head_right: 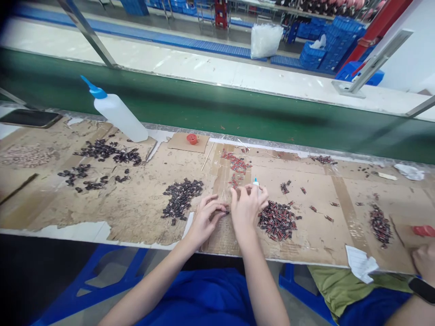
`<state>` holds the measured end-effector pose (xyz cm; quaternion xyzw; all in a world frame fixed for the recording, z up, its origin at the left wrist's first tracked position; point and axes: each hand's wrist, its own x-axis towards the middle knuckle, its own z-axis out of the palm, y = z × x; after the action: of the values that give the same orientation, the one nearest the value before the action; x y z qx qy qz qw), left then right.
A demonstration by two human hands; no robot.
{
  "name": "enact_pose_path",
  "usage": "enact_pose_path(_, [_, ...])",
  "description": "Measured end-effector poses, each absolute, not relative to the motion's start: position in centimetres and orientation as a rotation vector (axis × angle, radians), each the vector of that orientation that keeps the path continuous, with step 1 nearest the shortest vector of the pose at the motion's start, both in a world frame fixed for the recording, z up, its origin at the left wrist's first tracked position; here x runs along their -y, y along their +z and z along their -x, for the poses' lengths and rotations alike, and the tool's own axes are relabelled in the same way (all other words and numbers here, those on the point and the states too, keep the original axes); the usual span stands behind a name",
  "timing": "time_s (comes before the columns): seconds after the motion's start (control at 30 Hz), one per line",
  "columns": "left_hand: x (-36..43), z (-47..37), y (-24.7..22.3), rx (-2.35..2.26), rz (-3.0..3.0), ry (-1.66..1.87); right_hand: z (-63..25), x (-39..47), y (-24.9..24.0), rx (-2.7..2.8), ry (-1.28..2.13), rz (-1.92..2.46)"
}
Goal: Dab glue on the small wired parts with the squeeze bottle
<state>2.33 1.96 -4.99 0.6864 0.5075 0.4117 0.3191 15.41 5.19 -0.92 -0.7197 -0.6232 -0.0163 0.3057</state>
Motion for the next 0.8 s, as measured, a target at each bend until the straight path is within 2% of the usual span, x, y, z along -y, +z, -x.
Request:
enact_pose_path(0.2, [-1.9,-1.9,-4.2,-1.324,-1.548,1.260,-14.8,-7.0,-1.6,1.713,0.101,1.921])
enact_pose_path(0.4, [-2.1,-1.3,-3.6,-1.384,-1.437,1.373,-15.6,-5.1,-0.5,1.451,0.733,1.540])
enact_pose_path(0.47, [-2.1,-1.2,-3.3,-1.408,-1.429,1.389,-15.7,-4.0,0.2,1.373,0.840,1.469])
enact_pose_path(0.63, [-1.8,-1.5,-2.0,-1.392,-1.438,1.359,-15.5,-2.1,1.2,1.424,0.809,1.364])
enact_pose_path(0.8, [-1.3,-1.9,-1.3,-1.449,-1.439,1.359,-15.4,-1.5,1.0,1.328,0.824,1.438])
